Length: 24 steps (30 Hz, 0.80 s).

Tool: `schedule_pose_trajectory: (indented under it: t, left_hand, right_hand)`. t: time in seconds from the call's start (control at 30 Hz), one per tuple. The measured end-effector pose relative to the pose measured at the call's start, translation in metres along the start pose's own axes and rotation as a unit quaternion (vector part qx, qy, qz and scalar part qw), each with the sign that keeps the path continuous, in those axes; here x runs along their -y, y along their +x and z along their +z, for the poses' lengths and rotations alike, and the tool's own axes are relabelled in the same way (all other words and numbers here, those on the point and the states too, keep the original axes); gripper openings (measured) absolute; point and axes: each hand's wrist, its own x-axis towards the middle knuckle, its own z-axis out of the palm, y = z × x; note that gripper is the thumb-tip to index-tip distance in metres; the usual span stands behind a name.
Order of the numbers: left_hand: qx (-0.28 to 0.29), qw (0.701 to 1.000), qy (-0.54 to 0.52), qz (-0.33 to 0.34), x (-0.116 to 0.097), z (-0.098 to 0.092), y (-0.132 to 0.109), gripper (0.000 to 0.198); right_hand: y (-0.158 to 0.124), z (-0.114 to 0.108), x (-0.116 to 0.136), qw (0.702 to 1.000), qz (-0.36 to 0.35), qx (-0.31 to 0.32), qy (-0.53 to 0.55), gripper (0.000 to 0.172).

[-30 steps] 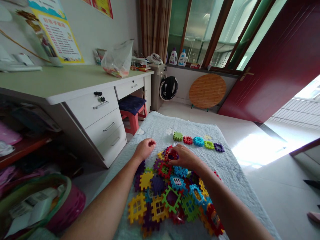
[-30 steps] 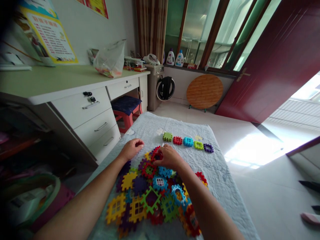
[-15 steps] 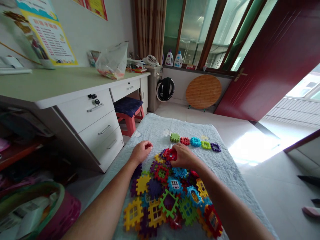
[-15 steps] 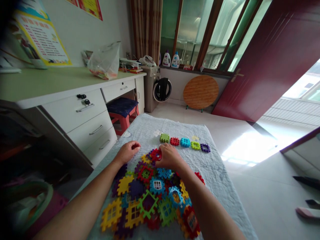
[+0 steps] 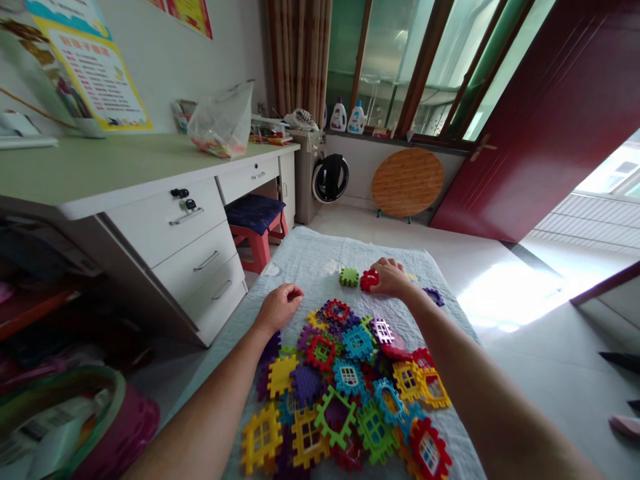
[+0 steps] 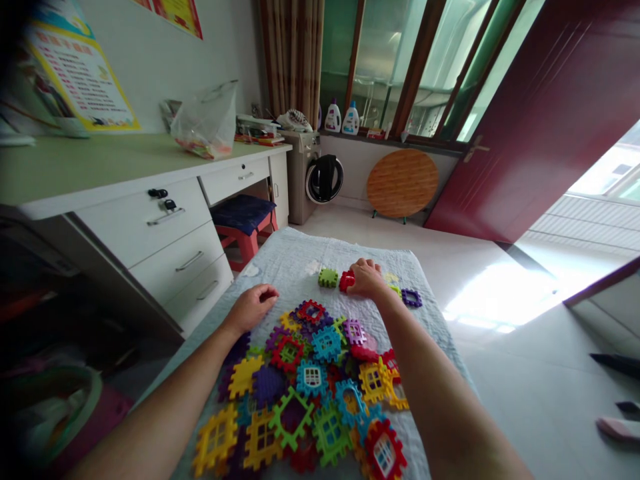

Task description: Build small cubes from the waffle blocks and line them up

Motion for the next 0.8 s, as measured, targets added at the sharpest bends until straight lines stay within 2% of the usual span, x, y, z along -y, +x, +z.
schedule_pose_trajectory:
  t: [0.1,0.27,0.43,0.5,0.63,0.7,0.8]
  left_hand:
    - [-0.002,1.0,0.004,0.002,0.0,0.0,0.0,0.013]
    - [-0.001,1.0,0.006,0.005,0.0,0.001,0.0,0.013]
    - [-0.001,1.0,0.014,0.007,0.002,0.001,0.0,0.012]
    - [0.006,1.0,0.023,0.02,0.0,-0.001,0.0,0.011]
    - [0.048,0.995,0.046,0.072,-0.009,-0.001,-0.002,0.015]
    - [0.082,0.99,0.049,0.099,-0.016,0.001,-0.004,0.02]
    - [0.136,0.982,0.036,0.125,-0.027,0.006,-0.008,0.026]
  right_hand:
    - [0.001,0.005,0.0,1.0,-0.004,0.013,-0.009,0.048]
    - [0.003,0.01,-0.001,1.0,-0.007,0.022,0.0,0.059]
    - [0.006,0.012,0.003,0.999,-0.009,0.03,0.01,0.044]
    - [0.004,0.008,0.005,1.0,-0.003,0.026,0.012,0.048]
    - [-0.014,-0.005,0.016,0.998,-0.011,-0.047,0.051,0.065]
    - [-0.028,-0.008,0.027,0.99,-0.049,-0.082,0.106,0.058]
    - [-0.049,-0.003,0.049,0.975,-0.123,-0.05,0.179,0.05]
